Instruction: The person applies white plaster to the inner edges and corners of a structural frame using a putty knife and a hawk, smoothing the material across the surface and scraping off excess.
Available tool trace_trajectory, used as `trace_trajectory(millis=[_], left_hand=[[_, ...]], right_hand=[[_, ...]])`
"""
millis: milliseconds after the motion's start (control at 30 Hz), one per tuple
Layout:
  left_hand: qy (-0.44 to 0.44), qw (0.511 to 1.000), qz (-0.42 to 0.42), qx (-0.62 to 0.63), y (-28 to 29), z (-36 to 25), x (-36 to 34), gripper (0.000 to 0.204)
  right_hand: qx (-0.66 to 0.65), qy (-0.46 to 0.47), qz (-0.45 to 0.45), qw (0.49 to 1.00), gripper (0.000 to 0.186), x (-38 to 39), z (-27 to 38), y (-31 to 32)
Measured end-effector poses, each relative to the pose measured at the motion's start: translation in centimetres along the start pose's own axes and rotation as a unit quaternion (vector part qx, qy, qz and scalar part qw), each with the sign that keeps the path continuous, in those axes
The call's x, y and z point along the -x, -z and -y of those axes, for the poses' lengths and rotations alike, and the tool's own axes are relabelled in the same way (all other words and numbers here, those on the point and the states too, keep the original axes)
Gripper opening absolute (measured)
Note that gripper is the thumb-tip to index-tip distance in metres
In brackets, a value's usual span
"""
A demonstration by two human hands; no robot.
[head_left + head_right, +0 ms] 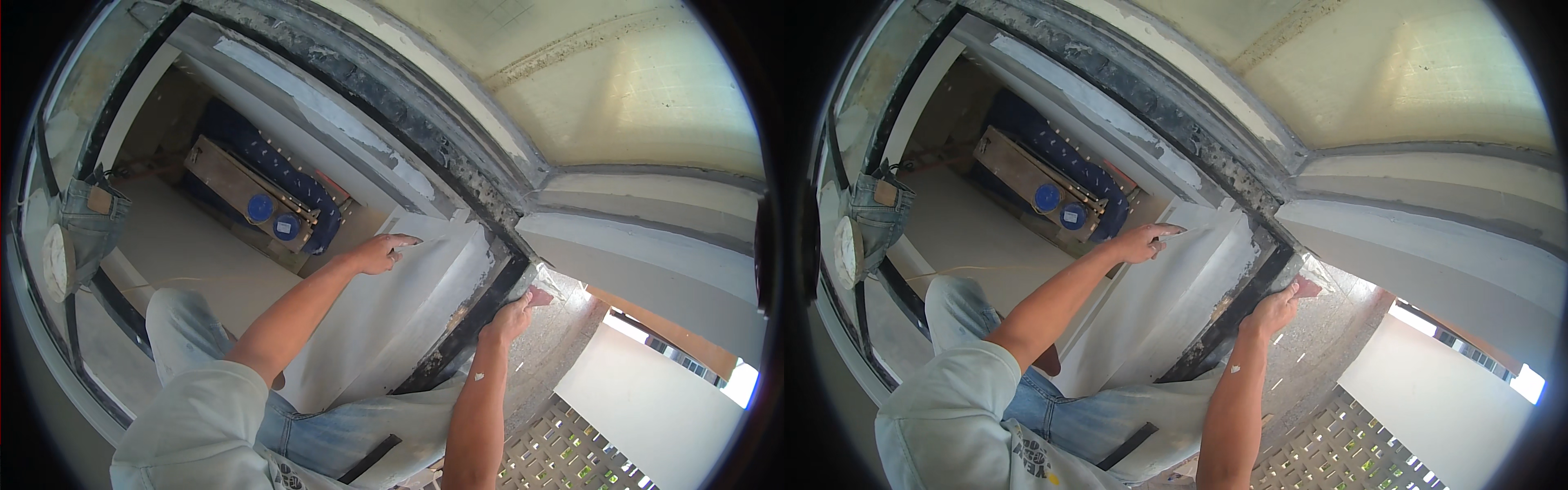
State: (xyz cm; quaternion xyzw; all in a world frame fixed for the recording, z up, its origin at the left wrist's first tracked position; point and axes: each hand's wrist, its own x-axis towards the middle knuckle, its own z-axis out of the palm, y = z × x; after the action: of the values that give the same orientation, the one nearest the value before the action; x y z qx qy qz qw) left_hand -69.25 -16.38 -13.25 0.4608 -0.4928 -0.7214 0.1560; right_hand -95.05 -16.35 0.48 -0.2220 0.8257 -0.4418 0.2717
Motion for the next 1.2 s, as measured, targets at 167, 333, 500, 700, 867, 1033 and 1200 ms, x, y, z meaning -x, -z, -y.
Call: trace_trajectory(millis=[167,333,500,700,867,1033,1200], left_hand=[[-0.102,0.981,-0.161,0.045,-1.2,-0.3,-4.2,0.059],[-0.129,0.969,-0.192,-0.085,-2.8,0.2,-6.9,0.064],[-0.150,0.967,-0.200,-0.053,-3.9,0.5,-7.9,0.065],[-0.072,0.987,-0.141,-0.022,-4.9,-0.2,-6.7,0.065],[-0.035,0.994,-0.077,-0.064,-4.6,3.2,-1.7,0.066],[-0.128,0.984,-0.095,-0.073,-5.1,5.7,2.2,0.064],[-0.151,0.962,-0.224,-0.051,-3.7,1.7,-0.6,0.065]], right_hand=[[-0.004,-0.007,0.007,1.000,0.045,0.4,0.1,-0.4],[-0.010,-0.027,0.023,0.999,0.045,-0.1,-0.3,-0.2],[-0.025,-0.017,0.015,0.999,0.044,-0.5,-0.8,0.1],[-0.007,-0.013,0.007,1.000,0.043,-0.2,-0.4,-0.2],[0.010,-0.018,0.002,1.000,0.043,0.0,-0.2,-0.6],[-0.027,-0.003,0.016,1.000,0.045,-0.5,-0.6,-0.1],[-0.009,-0.018,0.021,1.000,0.045,-0.1,-0.2,-0.3]])
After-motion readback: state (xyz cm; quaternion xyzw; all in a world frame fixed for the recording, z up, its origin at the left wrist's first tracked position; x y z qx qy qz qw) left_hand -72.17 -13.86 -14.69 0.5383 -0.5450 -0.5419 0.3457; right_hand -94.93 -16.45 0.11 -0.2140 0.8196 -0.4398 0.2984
